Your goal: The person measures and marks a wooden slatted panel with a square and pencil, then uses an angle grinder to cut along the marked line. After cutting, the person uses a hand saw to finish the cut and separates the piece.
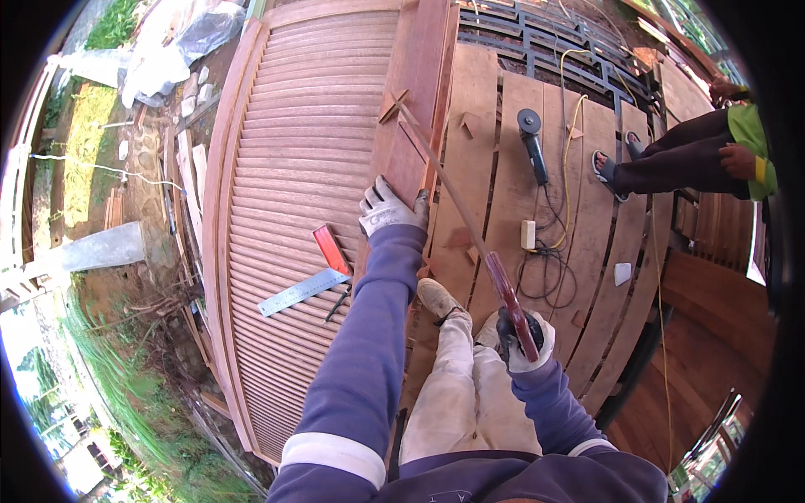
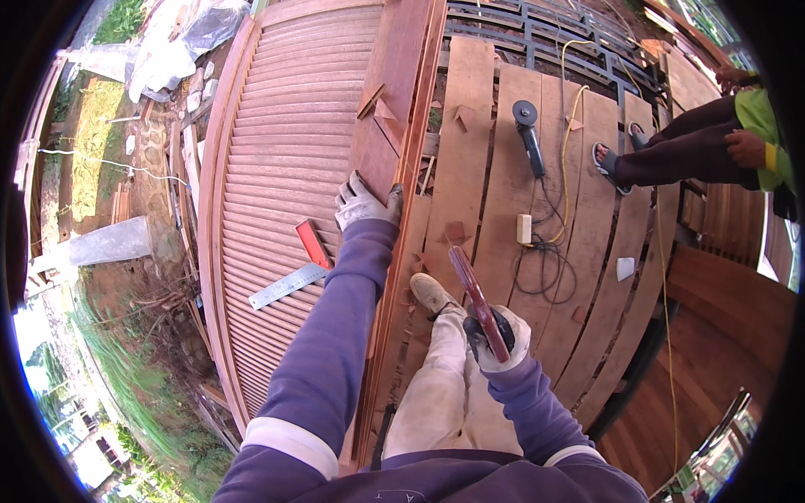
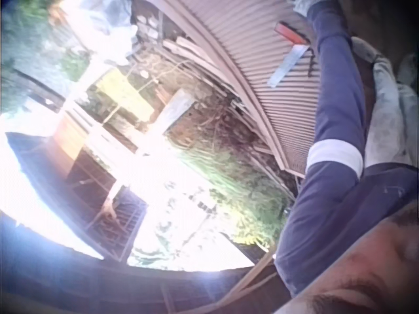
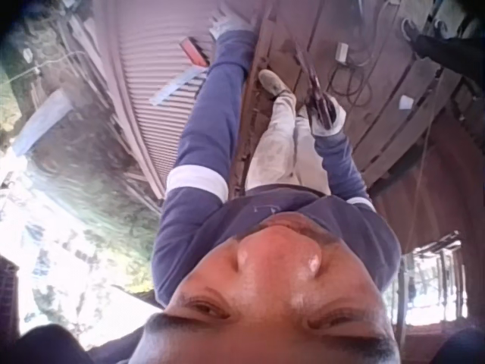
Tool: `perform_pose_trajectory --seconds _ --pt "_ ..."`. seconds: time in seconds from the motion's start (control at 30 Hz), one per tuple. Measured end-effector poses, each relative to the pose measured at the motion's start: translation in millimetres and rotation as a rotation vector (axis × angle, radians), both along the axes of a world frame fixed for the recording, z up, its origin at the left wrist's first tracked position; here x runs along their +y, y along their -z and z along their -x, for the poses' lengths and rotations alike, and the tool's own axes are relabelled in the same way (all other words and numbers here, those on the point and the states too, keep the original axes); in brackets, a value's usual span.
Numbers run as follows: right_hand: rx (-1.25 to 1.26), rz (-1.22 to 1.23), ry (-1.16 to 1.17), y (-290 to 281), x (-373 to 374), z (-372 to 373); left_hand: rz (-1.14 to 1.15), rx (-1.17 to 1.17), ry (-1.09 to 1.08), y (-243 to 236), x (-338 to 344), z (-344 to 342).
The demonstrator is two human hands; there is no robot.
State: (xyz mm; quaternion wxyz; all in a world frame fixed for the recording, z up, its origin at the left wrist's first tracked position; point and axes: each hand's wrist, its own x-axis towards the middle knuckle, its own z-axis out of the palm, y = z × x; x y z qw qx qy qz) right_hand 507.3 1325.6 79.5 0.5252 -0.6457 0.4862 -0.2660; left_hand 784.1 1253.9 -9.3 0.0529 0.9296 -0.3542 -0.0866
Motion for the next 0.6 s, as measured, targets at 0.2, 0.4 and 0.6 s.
perform_pose_trajectory --seconds 0.2,0.4,0.6 --pt "-0.044 -0.126 0.05 -10.2 2.8 7.2 0.092 0.048 -0.028 -4.2 -3.0 -1.1" --pt "-0.063 -0.245 0.18 -23.4 1.2 19.4 0.091 0.036 -0.045 -4.3 -6.9 2.1" --pt "0.058 0.14 -0.117 -51.2 -84.0 -10.9 0.09 0.036 -0.071 -6.4 -3.6 2.4"
